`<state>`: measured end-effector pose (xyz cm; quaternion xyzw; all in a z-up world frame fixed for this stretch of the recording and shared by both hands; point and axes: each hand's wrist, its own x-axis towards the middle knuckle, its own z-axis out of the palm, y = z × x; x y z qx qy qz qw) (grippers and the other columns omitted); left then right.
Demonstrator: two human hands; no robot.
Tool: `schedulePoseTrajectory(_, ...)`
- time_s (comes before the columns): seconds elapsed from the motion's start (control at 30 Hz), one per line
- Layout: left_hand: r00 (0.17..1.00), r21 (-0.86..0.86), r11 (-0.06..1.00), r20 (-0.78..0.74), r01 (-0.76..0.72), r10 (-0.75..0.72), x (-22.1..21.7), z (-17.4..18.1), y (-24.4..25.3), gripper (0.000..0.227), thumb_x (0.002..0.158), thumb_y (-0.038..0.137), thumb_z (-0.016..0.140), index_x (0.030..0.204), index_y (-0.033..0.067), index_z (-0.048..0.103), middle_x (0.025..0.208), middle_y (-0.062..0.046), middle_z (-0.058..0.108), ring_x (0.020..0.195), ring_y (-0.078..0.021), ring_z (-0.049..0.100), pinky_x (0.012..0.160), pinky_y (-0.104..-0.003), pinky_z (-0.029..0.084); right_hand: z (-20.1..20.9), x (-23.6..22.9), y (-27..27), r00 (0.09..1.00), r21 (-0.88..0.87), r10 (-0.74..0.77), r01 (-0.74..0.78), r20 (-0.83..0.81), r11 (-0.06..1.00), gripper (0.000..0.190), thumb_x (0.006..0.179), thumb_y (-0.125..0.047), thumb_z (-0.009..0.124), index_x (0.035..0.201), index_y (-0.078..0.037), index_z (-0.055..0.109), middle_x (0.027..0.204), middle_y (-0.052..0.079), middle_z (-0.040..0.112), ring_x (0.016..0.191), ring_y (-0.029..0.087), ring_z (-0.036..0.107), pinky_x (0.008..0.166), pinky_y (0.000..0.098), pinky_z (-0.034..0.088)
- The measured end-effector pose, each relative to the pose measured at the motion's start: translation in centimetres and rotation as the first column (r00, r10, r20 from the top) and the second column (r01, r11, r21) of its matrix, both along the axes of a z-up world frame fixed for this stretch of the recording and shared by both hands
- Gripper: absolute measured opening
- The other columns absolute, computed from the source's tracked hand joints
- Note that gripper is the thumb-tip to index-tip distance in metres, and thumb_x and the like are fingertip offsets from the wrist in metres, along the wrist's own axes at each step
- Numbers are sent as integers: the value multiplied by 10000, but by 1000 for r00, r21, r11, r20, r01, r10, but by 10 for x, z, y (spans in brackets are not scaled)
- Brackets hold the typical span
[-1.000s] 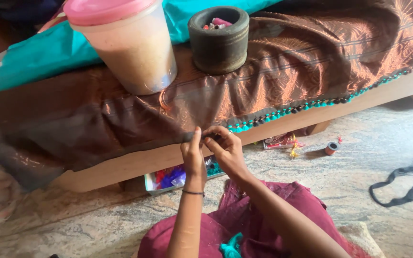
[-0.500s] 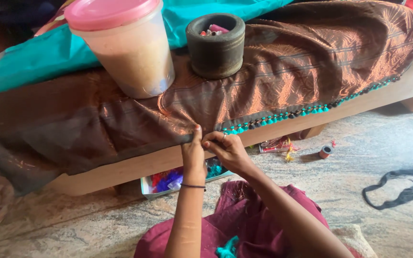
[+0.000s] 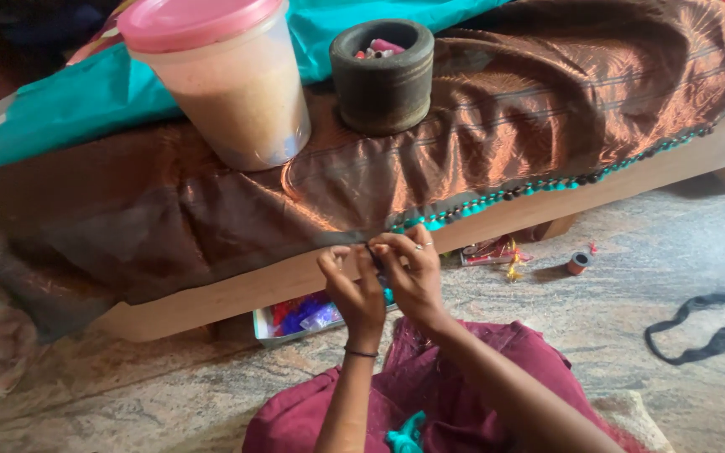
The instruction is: The person is hand-sewing a teal pom-pom trim onto the edge of a brown fabric.
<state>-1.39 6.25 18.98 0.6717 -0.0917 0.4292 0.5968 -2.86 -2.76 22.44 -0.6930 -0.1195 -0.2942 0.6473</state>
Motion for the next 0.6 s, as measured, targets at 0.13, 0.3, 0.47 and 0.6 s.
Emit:
schedulePoseTrajectory(0.13,988,256,967,146,8,-47,-10,34,8,298,1064,223,622,1199,-42,649,1115,-184,680,1065,-316,656,944,-411,518,20,0,-17,927,-334,-225,323,300,886,112,947,-106,705,1013,-55,780,968,97,596,881,230,623,744,309,511)
schedulePoseTrajectory(0.3,910,20,959,-323,281,-260,19,11,13,226,1004,91,661,1181,-10,758,806,-113,643,749,-172,544,683,-325,438,48,25,-37,998,-363,51,-38,27,931,98,933,-51,696,1021,-13,720,928,85,757,829,163,747,631,315,544)
schedulePoseTrajectory(0.47,846,-228,837,-85,497,-526,18,24,4,154,979,37,610,1096,-28,686,989,-17,717,907,-62,658,838,-221,535,53,44,-48,922,-173,373,-386,-104,906,69,973,10,647,1040,25,652,930,69,752,918,105,729,822,272,613)
schedulePoseTrajectory(0.6,859,-267,847,-109,460,-500,23,18,3,135,953,-14,596,1030,-48,701,949,-31,717,865,-60,648,782,-221,532,50,52,-49,890,-104,416,-438,-185,893,64,985,10,656,1039,44,656,930,64,740,888,93,697,789,264,591)
